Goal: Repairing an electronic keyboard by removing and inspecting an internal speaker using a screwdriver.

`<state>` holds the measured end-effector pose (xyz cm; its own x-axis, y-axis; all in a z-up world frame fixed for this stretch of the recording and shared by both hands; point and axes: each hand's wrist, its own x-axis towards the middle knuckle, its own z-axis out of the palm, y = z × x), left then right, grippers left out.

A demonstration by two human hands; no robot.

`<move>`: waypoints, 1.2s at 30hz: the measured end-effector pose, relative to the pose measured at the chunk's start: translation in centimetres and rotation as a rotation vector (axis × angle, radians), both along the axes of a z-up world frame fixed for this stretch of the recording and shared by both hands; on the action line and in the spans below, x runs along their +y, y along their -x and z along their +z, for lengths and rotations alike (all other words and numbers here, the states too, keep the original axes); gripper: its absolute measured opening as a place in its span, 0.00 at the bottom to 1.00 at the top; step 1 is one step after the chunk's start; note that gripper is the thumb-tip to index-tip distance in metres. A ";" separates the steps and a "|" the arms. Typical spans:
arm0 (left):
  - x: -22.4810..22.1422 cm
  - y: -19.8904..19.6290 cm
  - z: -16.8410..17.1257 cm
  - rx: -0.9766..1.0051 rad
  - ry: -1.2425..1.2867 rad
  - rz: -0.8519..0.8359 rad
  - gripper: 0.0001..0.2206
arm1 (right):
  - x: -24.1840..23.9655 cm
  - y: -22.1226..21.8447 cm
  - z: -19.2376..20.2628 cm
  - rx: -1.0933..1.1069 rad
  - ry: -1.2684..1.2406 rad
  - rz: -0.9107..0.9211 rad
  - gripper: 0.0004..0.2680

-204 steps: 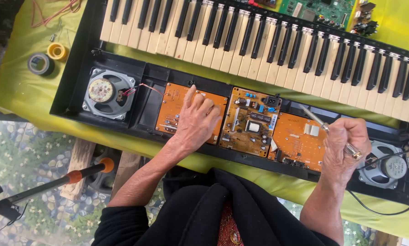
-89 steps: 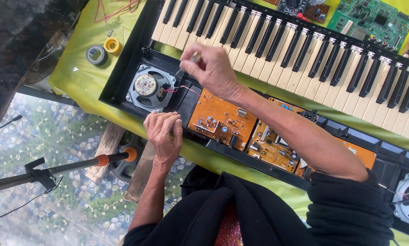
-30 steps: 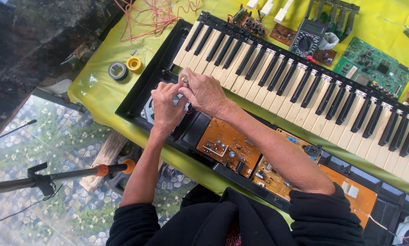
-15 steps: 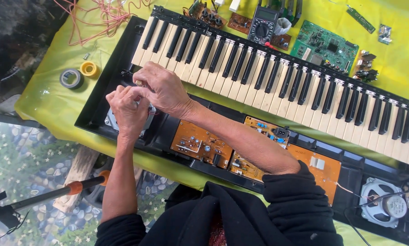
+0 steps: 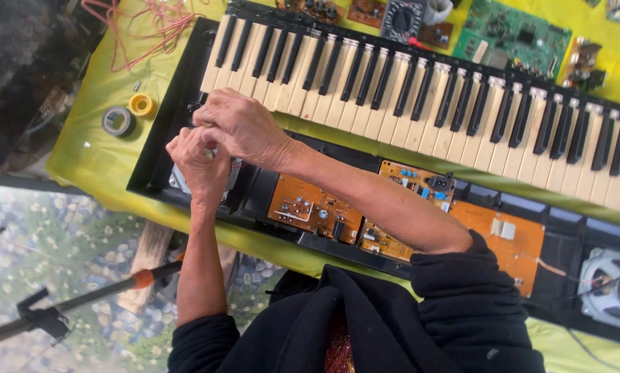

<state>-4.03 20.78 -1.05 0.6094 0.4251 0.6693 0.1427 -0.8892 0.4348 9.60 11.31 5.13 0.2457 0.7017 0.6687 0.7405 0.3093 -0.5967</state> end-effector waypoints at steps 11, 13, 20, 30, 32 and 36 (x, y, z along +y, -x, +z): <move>0.2 0.6 -0.1 -0.032 -0.043 0.040 0.12 | 1.0 1.3 -0.9 0.008 0.092 -0.103 0.12; 0.8 1.0 -1.4 -0.042 -0.034 0.048 0.12 | 1.6 1.5 -1.4 -0.060 0.082 -0.100 0.12; 0.3 0.4 -1.4 -0.031 -0.111 0.145 0.15 | 1.5 2.2 -0.2 -0.313 0.136 -0.171 0.10; -0.5 0.3 0.1 -0.082 -0.020 0.047 0.07 | 1.0 1.0 0.1 -0.407 0.080 -0.115 0.06; -0.3 0.2 -0.6 -0.105 -0.007 0.061 0.06 | 0.9 1.1 0.2 -0.429 0.066 -0.134 0.06; -0.4 0.6 0.2 -0.087 -0.005 0.003 0.08 | 0.6 1.2 0.4 -0.351 0.032 -0.152 0.10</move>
<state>-4.62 20.39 -0.83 0.5472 0.4233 0.7220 0.1070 -0.8910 0.4413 8.43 11.95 5.51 0.1083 0.6970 0.7088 0.9375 0.1656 -0.3061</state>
